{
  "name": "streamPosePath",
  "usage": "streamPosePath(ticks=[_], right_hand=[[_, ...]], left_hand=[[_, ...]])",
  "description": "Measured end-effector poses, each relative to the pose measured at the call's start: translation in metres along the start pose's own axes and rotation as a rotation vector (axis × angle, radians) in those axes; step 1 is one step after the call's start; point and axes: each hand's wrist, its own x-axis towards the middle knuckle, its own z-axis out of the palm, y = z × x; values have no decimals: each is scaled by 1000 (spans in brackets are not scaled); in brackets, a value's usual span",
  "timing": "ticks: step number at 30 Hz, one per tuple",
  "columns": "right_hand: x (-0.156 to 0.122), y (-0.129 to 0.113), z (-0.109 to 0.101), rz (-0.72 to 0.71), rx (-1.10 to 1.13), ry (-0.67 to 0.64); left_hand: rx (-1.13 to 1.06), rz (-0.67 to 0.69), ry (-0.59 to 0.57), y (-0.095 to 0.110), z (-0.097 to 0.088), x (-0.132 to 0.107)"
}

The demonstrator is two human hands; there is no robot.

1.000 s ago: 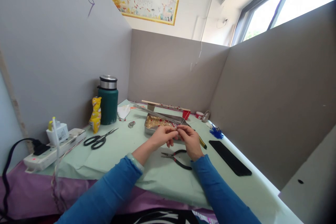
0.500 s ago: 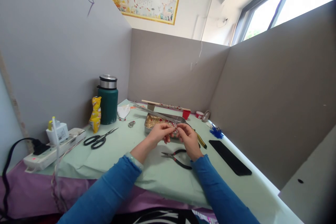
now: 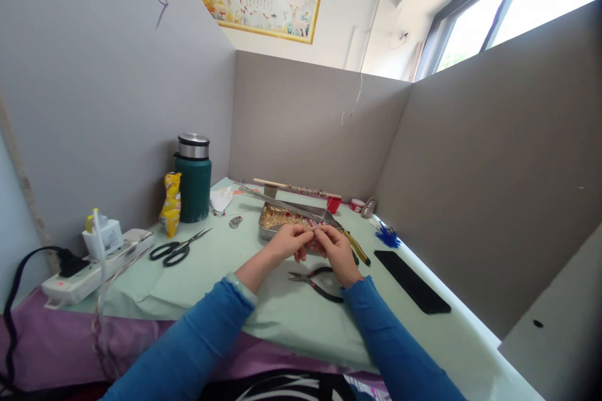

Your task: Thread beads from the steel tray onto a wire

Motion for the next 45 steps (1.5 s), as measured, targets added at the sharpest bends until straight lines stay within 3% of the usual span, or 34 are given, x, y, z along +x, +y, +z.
streamPosePath(ticks=[6,14,24,27,34,45], right_hand=[[3,6,-3,-10,-36,70],[3,8,-4,-26,-44,43],[0,1,-1,-8,34,-54],[0,4,-1,-47,-14,-32],[-2,11,-2,-289,-269,-3],[-3,7,0,-315,-186,35]], left_hand=[[-11,-39,63,-3,-1,3],[-29,-82,114,-4,-3,4],[-241,-78,-72,-1,-8,-1],[-210,-74,-49,-1,-7,0],[-175,-72,38,1,-7,-1],[-397,-122,-45,-3,-11,2]])
